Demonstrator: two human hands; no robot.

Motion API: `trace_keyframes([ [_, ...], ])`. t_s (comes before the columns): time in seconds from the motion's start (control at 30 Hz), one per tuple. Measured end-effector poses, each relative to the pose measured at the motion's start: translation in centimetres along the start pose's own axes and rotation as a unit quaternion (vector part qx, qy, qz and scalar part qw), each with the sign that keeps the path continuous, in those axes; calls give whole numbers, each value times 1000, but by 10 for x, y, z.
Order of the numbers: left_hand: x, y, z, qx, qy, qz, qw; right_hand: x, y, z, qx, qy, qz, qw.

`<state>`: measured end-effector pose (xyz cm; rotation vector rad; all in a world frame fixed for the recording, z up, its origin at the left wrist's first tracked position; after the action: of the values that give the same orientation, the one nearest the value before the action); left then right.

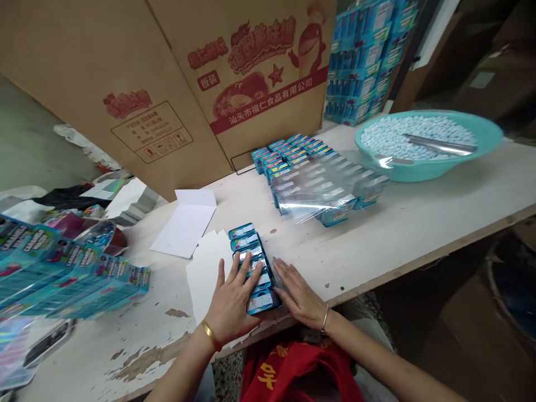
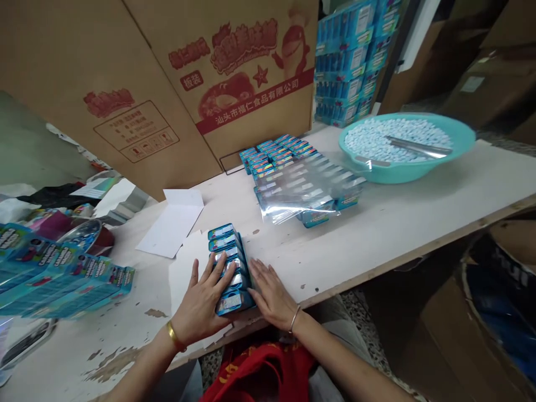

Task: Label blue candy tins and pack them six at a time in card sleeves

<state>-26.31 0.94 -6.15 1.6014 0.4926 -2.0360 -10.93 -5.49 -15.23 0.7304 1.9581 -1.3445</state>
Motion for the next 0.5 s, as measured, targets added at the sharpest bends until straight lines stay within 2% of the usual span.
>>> trace_keyframes([
  [0.13,2,-6,-1,15,1,4,1000,-55,7,-21,-4,89,116,989],
  [0.27,-6,-8,0,42,-7,30,999,-108,49,-39,47,128,192,972],
  [0.33,-14,-4,2,55,23,52,997,-125,75,-43,52,134,217,966],
  [0.4,-23,5,6,68,72,76,992,-134,95,-45,30,123,261,957],
  [0.5,-33,28,8,94,136,109,980,-140,106,-50,-21,96,333,938],
])
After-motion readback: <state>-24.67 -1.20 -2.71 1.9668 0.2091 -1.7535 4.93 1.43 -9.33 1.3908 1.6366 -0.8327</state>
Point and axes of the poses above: each hand's wrist, its own z-axis away from the middle knuckle, its own x-axis out of the palm, y = z × x, the point moved 3 cm from there along -z, towards the middle knuckle, and after that the axes turned 8 degrees about -y, right-handed, at the moved point
